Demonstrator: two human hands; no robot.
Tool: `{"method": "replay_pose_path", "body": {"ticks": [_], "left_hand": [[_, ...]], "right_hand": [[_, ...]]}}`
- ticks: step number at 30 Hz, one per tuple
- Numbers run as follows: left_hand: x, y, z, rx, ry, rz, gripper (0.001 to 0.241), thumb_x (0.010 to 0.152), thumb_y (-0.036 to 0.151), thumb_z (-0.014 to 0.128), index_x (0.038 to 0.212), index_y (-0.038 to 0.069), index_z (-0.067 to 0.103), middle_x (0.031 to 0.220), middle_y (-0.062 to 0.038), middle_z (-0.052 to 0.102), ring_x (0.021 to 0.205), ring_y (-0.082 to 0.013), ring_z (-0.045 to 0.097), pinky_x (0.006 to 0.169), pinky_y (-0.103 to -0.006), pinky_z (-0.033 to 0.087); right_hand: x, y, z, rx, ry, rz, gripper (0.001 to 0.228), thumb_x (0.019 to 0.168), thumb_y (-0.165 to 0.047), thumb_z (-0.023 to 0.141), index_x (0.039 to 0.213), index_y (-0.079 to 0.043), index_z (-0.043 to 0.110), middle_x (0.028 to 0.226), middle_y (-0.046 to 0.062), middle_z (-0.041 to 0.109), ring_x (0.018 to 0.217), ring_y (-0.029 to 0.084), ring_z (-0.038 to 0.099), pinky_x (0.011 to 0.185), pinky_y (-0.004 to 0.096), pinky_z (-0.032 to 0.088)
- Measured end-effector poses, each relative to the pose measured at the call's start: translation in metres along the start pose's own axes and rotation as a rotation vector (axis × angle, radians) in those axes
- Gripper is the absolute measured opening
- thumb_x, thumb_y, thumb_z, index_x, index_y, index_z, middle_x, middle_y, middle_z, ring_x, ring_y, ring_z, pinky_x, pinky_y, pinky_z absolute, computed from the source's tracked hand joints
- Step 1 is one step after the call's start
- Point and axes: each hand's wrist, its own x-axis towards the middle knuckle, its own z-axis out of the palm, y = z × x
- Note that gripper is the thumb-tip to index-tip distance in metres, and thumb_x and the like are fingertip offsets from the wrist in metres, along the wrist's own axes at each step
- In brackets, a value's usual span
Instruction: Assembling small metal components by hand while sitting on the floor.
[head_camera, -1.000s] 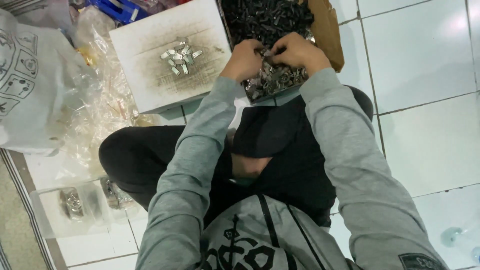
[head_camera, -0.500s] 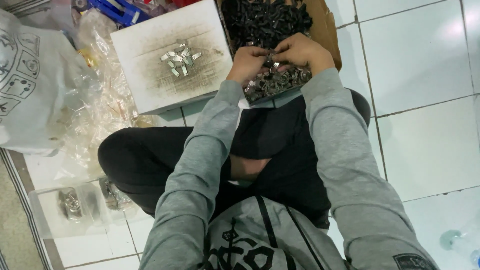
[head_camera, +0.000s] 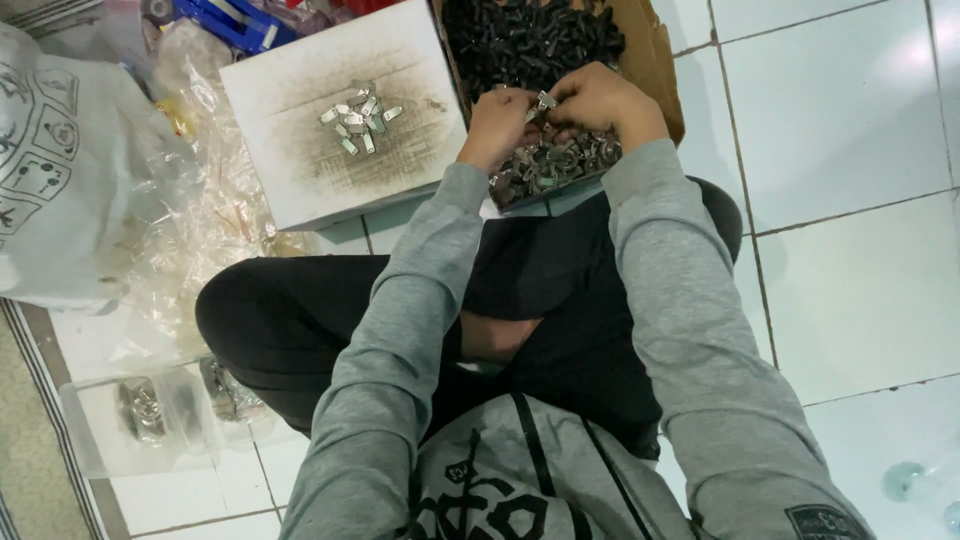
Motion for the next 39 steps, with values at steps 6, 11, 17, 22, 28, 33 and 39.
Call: {"method": "replay_pose_path", "body": {"ticks": [6,11,17,22,28,33,39], "left_hand": [[-0.001,-0.004,-0.002,0.189,0.146,0.177,0.024,0.088,0.025,0.073,0.091,0.003,0.082,0.073,-0.007,0.075,0.057,-0.0142,0.066,0.053,-0.0284,0.057],[0.018,-0.019,-0.004,0.237,0.221,0.268,0.020,0.090,0.021,0.070,0.084,0.006,0.083,0.077,-0.006,0.079,0.066,-0.0172,0.075,0.061,-0.0323,0.060],[0.017,-0.017,-0.018,0.298,0.204,0.289,0.017,0.090,0.021,0.065,0.082,0.012,0.077,0.075,-0.003,0.072,0.070,-0.0160,0.069,0.067,-0.0326,0.054],[0.000,-0.002,-0.058,0.303,0.239,0.385,0.023,0.087,0.013,0.068,0.105,0.007,0.082,0.100,-0.009,0.082,0.092,-0.0202,0.077,0.081,-0.0323,0.065],[-0.020,0.010,-0.133,0.398,0.292,0.386,0.018,0.087,0.009,0.070,0.100,0.008,0.082,0.094,-0.005,0.082,0.084,-0.0163,0.077,0.075,-0.0290,0.065],[-0.008,-0.002,-0.193,0.581,0.395,0.527,0.024,0.084,0.003,0.063,0.099,0.006,0.081,0.100,-0.011,0.081,0.093,-0.0256,0.077,0.079,-0.0366,0.062],[-0.018,0.006,-0.222,0.584,0.327,0.520,0.039,0.080,-0.005,0.047,0.099,0.002,0.080,0.097,-0.016,0.080,0.094,-0.0309,0.075,0.080,-0.0389,0.059]], "right_hand": [[-0.002,-0.006,-0.001,-0.023,0.009,-0.012,0.015,0.101,-0.014,0.062,0.100,-0.009,0.077,0.086,0.010,0.071,0.059,0.016,0.048,0.056,0.038,0.040],[-0.004,-0.012,0.002,0.235,0.027,0.039,0.025,0.100,-0.011,0.063,0.123,-0.003,0.070,0.108,0.018,0.076,0.088,0.022,0.078,0.088,0.036,0.065],[0.005,-0.015,0.013,0.219,0.097,-0.011,0.016,0.099,-0.013,0.066,0.112,-0.007,0.073,0.099,0.013,0.076,0.085,0.021,0.077,0.083,0.037,0.066],[-0.001,-0.054,0.028,0.325,0.085,-0.054,0.013,0.101,-0.014,0.066,0.111,-0.007,0.071,0.090,0.011,0.077,0.078,0.014,0.076,0.076,0.029,0.064],[0.032,-0.101,0.070,0.477,0.009,-0.124,0.010,0.099,-0.006,0.066,0.108,-0.004,0.067,0.087,0.012,0.075,0.072,0.016,0.075,0.067,0.026,0.064],[0.087,-0.125,0.113,0.413,0.042,-0.225,0.004,0.095,-0.003,0.071,0.098,-0.004,0.068,0.083,0.011,0.073,0.074,0.017,0.078,0.071,0.027,0.071],[0.117,-0.140,0.126,0.091,0.154,-0.298,0.025,0.089,-0.008,0.067,0.109,-0.014,0.081,0.105,0.004,0.081,0.096,0.012,0.075,0.083,0.028,0.061]]}}
